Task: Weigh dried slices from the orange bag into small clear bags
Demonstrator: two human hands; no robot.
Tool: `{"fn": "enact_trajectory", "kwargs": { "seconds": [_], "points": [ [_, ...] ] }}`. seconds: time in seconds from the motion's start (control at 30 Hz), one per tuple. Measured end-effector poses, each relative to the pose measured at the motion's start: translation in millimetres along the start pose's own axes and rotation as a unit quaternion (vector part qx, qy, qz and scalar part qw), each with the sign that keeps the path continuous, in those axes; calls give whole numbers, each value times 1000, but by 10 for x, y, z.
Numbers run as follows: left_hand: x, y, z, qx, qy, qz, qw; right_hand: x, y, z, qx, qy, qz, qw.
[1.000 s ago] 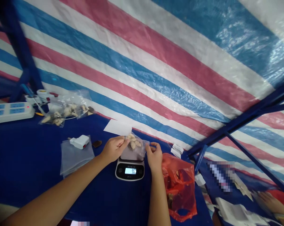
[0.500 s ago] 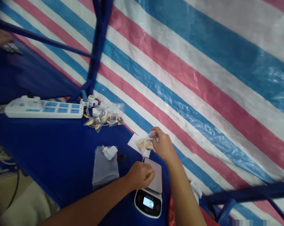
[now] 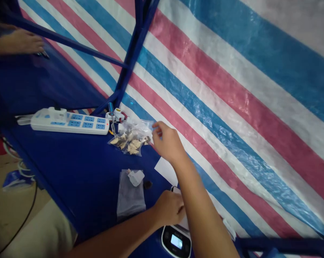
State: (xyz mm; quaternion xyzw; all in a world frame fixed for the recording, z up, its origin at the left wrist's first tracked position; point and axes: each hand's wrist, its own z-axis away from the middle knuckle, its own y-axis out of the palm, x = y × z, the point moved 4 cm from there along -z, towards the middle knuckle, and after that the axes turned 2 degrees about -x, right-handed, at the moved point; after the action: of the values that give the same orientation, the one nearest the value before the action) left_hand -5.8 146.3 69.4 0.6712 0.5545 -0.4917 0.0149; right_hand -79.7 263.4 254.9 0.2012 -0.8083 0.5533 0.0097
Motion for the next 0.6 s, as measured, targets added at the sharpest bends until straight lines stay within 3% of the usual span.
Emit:
{"fn": "enact_trajectory", "kwargs": {
  "seconds": [0.07,0.13,0.2,0.27,0.3,0.4,0.47,0.53,0.6],
  "points": [
    [-72,-141,-3,7,-33,-14,999,-12,-225,396,36,30,19,999],
    [-176,-305,67,22,-43,-16,999,-142,-278,793,51,88,22,995],
    [-283,-489,270,73,-23,-13,997,-357,-111,1135,54,167,2,984],
    [-344,-716,605,144,21,23,989,-560,237,1388,53,236,-41,970],
    [-315,-870,788,146,16,40,988,-621,441,1467,51,244,-57,967],
    [-7,-1388,1251,34,-73,-16,997,-707,983,1564,37,266,-107,957],
    [231,-1609,1441,-37,-123,-58,990,-730,1185,1571,30,281,-141,949],
    [369,-1654,1498,-74,-117,-94,986,-749,1235,1589,28,291,-176,940],
    [407,-1553,1432,-57,-92,-131,985,-753,1144,1656,27,297,-213,930]
  ]
}}
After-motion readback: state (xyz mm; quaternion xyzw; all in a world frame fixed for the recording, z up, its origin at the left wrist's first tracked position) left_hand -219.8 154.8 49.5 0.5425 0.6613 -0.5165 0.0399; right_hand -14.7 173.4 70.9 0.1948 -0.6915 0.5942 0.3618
